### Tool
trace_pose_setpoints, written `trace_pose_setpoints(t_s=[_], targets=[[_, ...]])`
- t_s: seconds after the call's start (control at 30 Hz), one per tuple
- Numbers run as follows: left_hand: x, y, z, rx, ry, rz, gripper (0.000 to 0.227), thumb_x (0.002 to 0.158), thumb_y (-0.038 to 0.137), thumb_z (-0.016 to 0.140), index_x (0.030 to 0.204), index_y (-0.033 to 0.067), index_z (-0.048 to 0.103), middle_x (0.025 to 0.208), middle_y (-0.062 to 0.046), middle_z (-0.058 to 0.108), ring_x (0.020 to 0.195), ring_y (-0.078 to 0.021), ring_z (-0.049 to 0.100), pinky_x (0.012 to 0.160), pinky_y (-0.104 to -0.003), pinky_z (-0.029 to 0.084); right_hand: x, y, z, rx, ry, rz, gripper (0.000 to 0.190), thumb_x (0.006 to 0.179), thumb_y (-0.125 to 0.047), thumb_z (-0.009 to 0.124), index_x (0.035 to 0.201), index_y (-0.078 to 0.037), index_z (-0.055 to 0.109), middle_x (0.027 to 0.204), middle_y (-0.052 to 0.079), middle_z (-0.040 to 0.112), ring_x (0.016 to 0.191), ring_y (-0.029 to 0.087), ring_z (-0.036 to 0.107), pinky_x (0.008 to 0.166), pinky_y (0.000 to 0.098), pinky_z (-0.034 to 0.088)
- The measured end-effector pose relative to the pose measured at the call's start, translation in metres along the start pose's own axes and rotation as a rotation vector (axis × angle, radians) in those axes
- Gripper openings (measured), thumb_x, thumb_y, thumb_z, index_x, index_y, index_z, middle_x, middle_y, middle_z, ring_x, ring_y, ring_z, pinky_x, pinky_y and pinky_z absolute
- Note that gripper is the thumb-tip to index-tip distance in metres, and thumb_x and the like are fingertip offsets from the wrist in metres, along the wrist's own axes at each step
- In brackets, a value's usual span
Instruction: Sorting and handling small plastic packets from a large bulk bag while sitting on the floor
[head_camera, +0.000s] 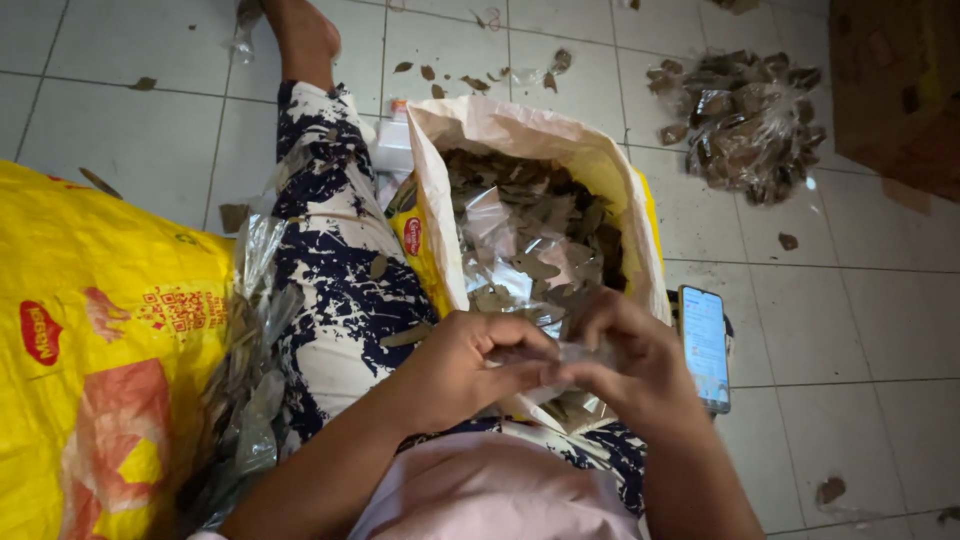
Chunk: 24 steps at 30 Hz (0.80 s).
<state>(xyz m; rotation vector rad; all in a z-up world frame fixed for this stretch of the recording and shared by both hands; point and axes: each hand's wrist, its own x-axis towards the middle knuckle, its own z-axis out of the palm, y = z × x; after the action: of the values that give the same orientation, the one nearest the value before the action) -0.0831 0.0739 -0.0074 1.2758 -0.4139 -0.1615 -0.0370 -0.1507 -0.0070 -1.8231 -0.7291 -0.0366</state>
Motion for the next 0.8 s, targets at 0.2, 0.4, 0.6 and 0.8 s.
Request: trace_pose_setpoints(t_s=[0.2,0.4,0.6,0.8], targets=[[-0.008,0.008,-0.010,0.138,0.004,-0.210,0.014,0.086,0.014,0.081,0.098,0.0091,0.077,0.084,0.000,0.075,0.065,-0.0053,0.061,0.055,-0.020,0.046,0.002,-0.055,-0.023,0.206,-0.179,0.130,0.043,0.088,-0.037,0.077,0.115,-0.005,0.065,0.106,0.006,0.066,0.101,0.018,0.065,0.088,0.0306,0.052],[-0.007,0.021,-0.005,0.084,-0.085,-0.144,0.009,0.088,0.008,0.077,0.096,0.0058,0.074,0.092,-0.007,0.075,0.081,-0.0130,0.071,0.073,-0.024,0.060,0.010,-0.098,-0.017,-0.407,-0.153,-0.129,0.008,0.087,-0.010,0.074,0.086,-0.008,0.066,0.087,0.003,0.069,0.080,0.017,0.069,0.074,0.0290,0.055],[-0.008,0.056,0.005,0.283,-0.367,-0.168,0.025,0.096,0.029,0.055,0.100,0.0148,0.075,0.094,-0.004,0.077,0.085,-0.0194,0.074,0.074,-0.032,0.055,0.017,-0.135,-0.011,-0.495,-0.381,0.210,0.016,0.091,-0.029,0.060,0.093,-0.016,0.070,0.089,-0.002,0.068,0.079,0.015,0.066,0.071,0.0287,0.056],[-0.018,0.005,0.010,0.235,-0.493,0.159,0.024,0.099,0.009,0.068,0.122,0.0161,0.067,0.093,-0.005,0.073,0.081,-0.0221,0.071,0.076,-0.036,0.055,0.054,-0.147,0.006,-0.654,-0.414,0.435,0.021,0.094,-0.031,0.060,0.106,-0.017,0.071,0.095,-0.001,0.070,0.081,0.014,0.064,0.073,0.0298,0.053]])
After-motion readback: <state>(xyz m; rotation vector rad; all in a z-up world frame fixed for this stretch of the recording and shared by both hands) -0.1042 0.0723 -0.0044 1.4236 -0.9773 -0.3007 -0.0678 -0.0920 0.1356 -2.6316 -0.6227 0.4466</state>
